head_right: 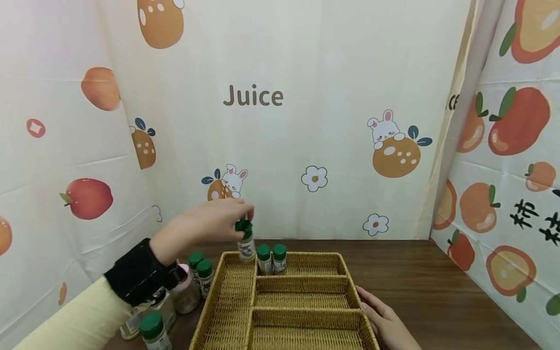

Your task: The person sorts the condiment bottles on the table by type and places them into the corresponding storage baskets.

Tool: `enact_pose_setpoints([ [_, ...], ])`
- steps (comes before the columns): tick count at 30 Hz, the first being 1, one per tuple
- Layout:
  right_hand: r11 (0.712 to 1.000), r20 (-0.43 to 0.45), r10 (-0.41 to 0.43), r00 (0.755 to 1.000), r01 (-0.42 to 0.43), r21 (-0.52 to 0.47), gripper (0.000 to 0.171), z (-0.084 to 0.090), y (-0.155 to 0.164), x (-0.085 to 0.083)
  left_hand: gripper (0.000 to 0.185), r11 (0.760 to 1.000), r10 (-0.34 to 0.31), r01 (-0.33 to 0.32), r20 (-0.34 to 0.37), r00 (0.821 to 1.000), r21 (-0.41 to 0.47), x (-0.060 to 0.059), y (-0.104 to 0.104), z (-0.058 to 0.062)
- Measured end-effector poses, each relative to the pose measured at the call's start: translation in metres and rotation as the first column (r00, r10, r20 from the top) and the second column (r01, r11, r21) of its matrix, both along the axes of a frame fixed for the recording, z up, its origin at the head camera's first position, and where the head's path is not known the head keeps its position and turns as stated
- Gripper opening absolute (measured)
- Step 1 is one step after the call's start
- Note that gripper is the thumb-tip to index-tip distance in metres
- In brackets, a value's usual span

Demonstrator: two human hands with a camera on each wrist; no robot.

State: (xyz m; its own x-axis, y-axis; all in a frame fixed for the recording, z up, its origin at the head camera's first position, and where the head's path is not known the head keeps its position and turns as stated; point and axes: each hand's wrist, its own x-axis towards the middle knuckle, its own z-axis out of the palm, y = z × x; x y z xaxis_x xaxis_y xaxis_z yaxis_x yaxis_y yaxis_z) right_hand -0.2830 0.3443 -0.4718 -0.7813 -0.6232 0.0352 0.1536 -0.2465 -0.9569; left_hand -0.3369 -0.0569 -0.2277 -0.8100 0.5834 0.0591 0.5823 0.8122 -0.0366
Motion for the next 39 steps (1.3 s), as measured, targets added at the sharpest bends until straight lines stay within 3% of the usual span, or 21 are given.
enact_pose_setpoints([
  [7,1.0,0.009,-0.01,1.0,0.01,0.004,0.046,0.0,-0.001,0.003,0.025,0.991,-0.098,0.089,-0.094,0.991,-0.095,-0.021,0.058,-0.005],
  [14,0.996,-0.028,-0.076,0.997,0.077,0.049,0.045,0.0,-0.003,0.005,0.02,0.982,-0.136,0.12,-0.105,0.985,-0.146,-0.037,0.091,-0.02],
  [21,0.965,-0.089,-0.172,0.981,0.186,0.184,0.05,0.002,-0.002,0.006,0.021,0.987,-0.112,0.101,-0.081,0.99,-0.124,-0.054,0.103,-0.038],
  [30,0.977,-0.126,-0.143,0.982,0.161,0.142,0.043,0.001,-0.002,0.006,0.015,0.991,-0.08,0.07,-0.083,0.993,-0.113,-0.069,0.111,-0.063],
  [39,0.952,-0.15,-0.205,0.967,0.232,0.199,0.052,0.0,-0.004,0.007,0.016,0.99,-0.019,0.011,-0.056,0.998,-0.14,-0.079,0.12,-0.082],
])
